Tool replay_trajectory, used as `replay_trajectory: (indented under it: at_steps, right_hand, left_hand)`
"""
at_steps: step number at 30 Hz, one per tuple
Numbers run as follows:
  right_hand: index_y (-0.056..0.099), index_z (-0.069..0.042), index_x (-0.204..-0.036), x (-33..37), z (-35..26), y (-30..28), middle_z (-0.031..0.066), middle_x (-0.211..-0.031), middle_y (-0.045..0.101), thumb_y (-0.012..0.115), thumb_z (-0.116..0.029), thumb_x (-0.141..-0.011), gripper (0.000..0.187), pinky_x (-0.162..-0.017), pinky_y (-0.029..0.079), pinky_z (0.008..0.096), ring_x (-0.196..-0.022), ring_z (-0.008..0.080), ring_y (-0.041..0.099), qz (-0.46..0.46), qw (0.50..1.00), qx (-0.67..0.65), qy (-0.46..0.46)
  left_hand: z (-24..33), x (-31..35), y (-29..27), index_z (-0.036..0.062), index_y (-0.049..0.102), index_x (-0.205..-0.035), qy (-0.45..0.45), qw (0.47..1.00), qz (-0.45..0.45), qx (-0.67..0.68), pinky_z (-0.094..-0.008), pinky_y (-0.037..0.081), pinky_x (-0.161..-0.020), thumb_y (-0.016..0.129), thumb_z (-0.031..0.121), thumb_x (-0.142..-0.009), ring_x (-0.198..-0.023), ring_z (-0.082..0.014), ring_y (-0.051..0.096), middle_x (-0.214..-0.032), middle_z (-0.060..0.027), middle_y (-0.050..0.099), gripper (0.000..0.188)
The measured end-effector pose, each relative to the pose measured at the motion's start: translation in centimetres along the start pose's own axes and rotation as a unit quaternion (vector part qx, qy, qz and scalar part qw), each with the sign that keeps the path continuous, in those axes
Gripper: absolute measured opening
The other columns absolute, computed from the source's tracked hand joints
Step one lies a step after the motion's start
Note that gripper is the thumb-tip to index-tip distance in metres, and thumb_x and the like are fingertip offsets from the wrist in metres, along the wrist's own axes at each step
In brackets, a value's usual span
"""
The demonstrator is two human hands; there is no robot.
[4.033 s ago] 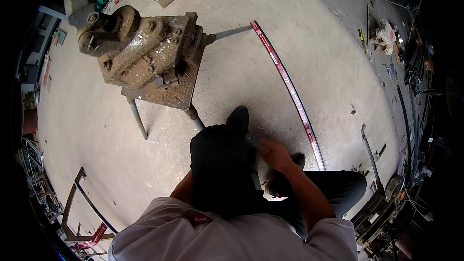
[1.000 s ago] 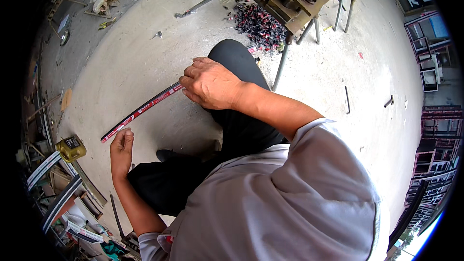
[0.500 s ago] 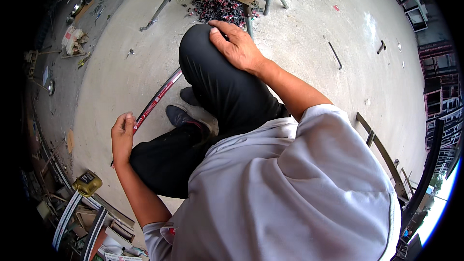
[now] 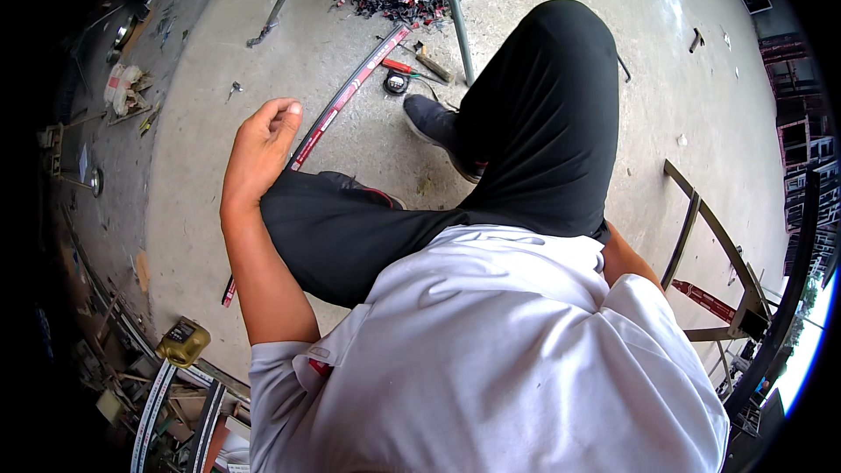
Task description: The person measures a red window frame profile with a green tape measure, marks the cut line with a marker, and cuts the profile using a miter saw. The person then picks up the cut piece and walks across the workshop floor.
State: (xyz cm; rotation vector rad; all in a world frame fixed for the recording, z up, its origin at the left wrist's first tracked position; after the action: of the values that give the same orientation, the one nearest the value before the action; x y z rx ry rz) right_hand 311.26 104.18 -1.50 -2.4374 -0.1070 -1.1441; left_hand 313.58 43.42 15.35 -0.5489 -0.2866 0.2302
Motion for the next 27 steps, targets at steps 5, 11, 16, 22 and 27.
replay_trajectory:
  at_steps: [5, 11, 16, 22, 27]
  right_hand:
    - [0.067, 0.006, -0.134, 1.1, 3.4, -0.1, 0.0166, -0.123, 0.074, 0.052, -0.046, -0.108, 0.059, -0.098, 0.053, 0.0380, -0.113, 0.0250, 0.067, 0.004, 0.999, -0.035, 0.017]
    - [0.067, 0.006, -0.133, 0.3, 5.9, 1.0, 0.0156, -0.120, 0.075, 0.057, -0.040, -0.107, 0.054, -0.095, 0.055, 0.0385, -0.110, 0.0249, 0.068, -0.035, 0.996, -0.076, -0.003]
    - [0.068, 0.006, -0.132, -1.3, 6.2, -0.6, 0.0147, -0.118, 0.076, 0.061, -0.036, -0.106, 0.050, -0.092, 0.056, 0.0390, -0.108, 0.0248, 0.069, -0.050, 0.981, -0.160, -0.099]
    - [0.072, 0.000, -0.109, -2.1, -4.2, -8.7, 0.0048, -0.092, 0.071, 0.056, -0.038, -0.109, 0.041, -0.080, 0.054, 0.0323, -0.087, 0.0147, 0.067, 0.067, 0.976, -0.199, -0.060]
    - [0.072, 0.001, -0.123, 3.4, -18.9, -14.9, 0.0059, -0.107, 0.072, 0.055, -0.035, -0.113, 0.042, -0.096, 0.054, 0.0318, -0.101, 0.0143, 0.067, 0.232, 0.882, -0.229, -0.340]
  left_hand:
    - [-0.6, -0.5, 0.7, -0.0031, 0.071, -0.122, -0.016, 0.998, -0.010, -0.052, -0.0372, 0.056, -0.089, 0.065, 0.040, -0.106, -0.097, -0.0249, 0.072, -0.103, -0.0162, 0.077, 0.047]
    - [0.4, -2.0, 2.6, -0.0026, 0.071, -0.120, -0.054, 0.995, -0.028, -0.079, -0.0356, 0.055, -0.083, 0.065, 0.038, -0.107, -0.091, -0.0216, 0.070, -0.100, -0.0140, 0.076, 0.043]
    - [1.1, -4.4, 5.1, -0.0042, 0.071, -0.119, -0.053, 0.989, -0.086, -0.105, -0.0347, 0.055, -0.081, 0.065, 0.034, -0.107, -0.088, -0.0191, 0.069, -0.098, -0.0136, 0.075, 0.040]
    - [5.0, -7.1, 9.3, -0.0038, 0.070, -0.123, -0.063, 0.987, -0.128, -0.078, -0.0328, 0.055, -0.087, 0.063, 0.029, -0.110, -0.094, -0.0155, 0.067, -0.101, -0.0097, 0.074, 0.036]
    - [2.5, -11.9, 13.7, -0.0041, 0.070, -0.122, -0.122, 0.971, -0.189, -0.080, -0.0307, 0.054, -0.084, 0.064, 0.030, -0.109, -0.090, -0.0134, 0.066, -0.099, -0.0073, 0.073, 0.037]
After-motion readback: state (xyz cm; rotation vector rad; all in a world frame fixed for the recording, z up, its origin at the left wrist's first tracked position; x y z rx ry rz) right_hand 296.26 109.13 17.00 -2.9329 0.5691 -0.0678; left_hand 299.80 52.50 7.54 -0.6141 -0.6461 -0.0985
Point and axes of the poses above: each hand's wrist, its own x-axis away from the middle knuckle, its own y-axis out of the palm, z = x × y, the point moved 4 cm from there along -x, towards the middle knuckle
